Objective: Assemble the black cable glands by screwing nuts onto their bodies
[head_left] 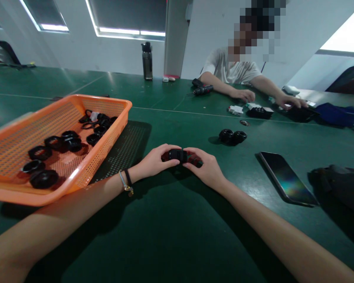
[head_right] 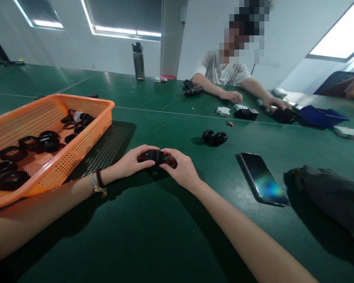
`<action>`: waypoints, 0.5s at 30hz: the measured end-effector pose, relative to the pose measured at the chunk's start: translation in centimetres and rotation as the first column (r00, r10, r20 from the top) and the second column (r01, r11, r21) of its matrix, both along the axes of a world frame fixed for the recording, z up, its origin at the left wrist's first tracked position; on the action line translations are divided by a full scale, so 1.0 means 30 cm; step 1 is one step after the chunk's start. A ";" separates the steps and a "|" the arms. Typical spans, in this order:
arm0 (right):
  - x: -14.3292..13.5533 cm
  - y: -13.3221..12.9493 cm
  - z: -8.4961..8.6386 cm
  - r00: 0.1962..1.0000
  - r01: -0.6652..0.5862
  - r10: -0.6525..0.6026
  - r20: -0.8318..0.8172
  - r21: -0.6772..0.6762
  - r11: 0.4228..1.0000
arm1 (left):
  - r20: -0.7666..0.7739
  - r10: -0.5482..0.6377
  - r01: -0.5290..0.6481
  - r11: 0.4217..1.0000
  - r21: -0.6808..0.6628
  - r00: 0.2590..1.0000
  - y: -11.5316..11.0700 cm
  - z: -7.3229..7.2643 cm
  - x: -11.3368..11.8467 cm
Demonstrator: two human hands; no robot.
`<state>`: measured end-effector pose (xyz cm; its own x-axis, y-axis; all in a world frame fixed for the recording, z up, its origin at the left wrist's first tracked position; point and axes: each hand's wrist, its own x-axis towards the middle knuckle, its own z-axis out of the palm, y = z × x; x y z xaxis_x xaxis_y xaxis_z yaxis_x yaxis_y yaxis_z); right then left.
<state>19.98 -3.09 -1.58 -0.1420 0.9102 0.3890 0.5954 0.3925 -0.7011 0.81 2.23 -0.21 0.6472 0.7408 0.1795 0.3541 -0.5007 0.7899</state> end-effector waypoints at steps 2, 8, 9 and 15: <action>-0.001 0.000 -0.001 1.000 0.003 -0.003 0.005 0.002 1.000 | 0.008 0.000 0.000 1.000 0.003 1.000 0.001 -0.003 0.000; -0.002 0.001 0.001 1.000 0.012 -0.012 0.024 0.010 1.000 | 0.016 -0.003 0.003 1.000 0.004 1.000 0.000 -0.005 -0.001; -0.003 0.001 0.002 1.000 0.011 -0.011 0.028 0.008 1.000 | 0.016 -0.004 0.003 1.000 0.003 1.000 0.000 -0.004 -0.001; -0.004 0.001 0.005 0.998 0.017 -0.017 0.061 0.009 1.000 | 0.014 -0.004 0.004 1.000 0.002 1.000 -0.001 -0.002 0.001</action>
